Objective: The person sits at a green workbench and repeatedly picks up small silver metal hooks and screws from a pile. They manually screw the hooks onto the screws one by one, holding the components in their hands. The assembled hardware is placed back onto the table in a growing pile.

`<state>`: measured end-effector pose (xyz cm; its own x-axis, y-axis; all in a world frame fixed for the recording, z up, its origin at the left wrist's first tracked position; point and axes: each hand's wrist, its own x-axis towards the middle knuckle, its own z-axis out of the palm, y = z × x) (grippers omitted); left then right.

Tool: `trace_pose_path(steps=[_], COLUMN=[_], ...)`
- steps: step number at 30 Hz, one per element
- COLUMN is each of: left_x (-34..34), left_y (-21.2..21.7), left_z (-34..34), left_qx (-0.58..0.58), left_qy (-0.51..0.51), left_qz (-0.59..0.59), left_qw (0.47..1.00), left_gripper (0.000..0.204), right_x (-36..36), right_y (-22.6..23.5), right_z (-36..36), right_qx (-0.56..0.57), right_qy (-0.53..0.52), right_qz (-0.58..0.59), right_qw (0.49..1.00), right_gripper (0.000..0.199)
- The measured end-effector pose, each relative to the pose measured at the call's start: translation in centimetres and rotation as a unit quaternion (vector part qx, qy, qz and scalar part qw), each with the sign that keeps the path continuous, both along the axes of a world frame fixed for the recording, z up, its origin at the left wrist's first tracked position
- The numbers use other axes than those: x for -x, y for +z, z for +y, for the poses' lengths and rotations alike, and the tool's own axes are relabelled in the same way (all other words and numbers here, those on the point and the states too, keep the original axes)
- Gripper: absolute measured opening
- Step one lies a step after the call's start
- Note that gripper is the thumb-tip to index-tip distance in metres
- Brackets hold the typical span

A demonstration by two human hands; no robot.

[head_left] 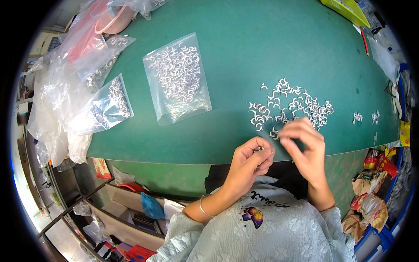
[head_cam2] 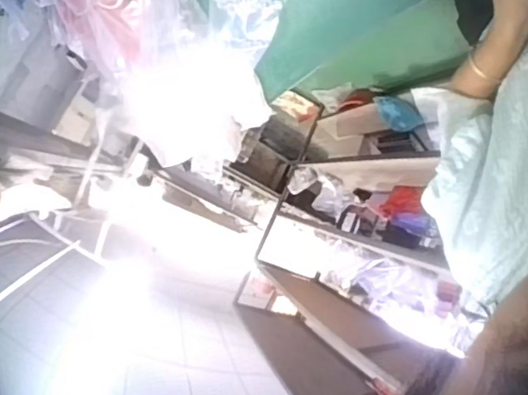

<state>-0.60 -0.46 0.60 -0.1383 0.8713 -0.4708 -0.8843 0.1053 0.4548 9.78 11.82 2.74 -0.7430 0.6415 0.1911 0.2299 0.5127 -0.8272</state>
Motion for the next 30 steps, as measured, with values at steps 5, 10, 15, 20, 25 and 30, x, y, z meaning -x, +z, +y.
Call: trace_pose_path(steps=[5,10,15,20,25,30], left_x=[0.2,0.1,0.3,0.1,-0.1,-0.1], left_y=[0.5,-0.6,-0.7,-0.4,-0.6,-0.8], left_z=[0.3,-0.2,-0.1,0.1,0.0,-0.2], left_qx=[-0.014,-0.007,0.002,0.054,0.052,0.051], left_qy=[-0.011,-0.021,-0.018,-0.003,-0.002,0.002], left_qz=[0.007,0.06,0.053,0.066,0.083,0.058], left_qw=[1.0,0.998,0.998,0.996,0.995,0.997], left_gripper=[0.008,0.01,0.013,0.013,0.014,0.019], right_x=[1.8,2.6,2.1,1.5,1.9,1.8], right_y=[-2.3,-3.5,-3.7,-3.7,-3.0,-3.2], right_z=[0.7,0.3,0.6,0.7,0.2,0.5], right_qx=[-0.179,-0.26,-0.24,-0.221,-0.244,-0.22], right_qy=[-0.054,-0.007,-0.038,-0.057,-0.049,-0.05], right_qz=[-0.063,-0.083,-0.043,-0.058,-0.114,-0.084], right_qw=[0.98,0.962,0.969,0.972,0.962,0.971], right_gripper=[0.019,0.016,0.013,0.015,0.019,0.019])
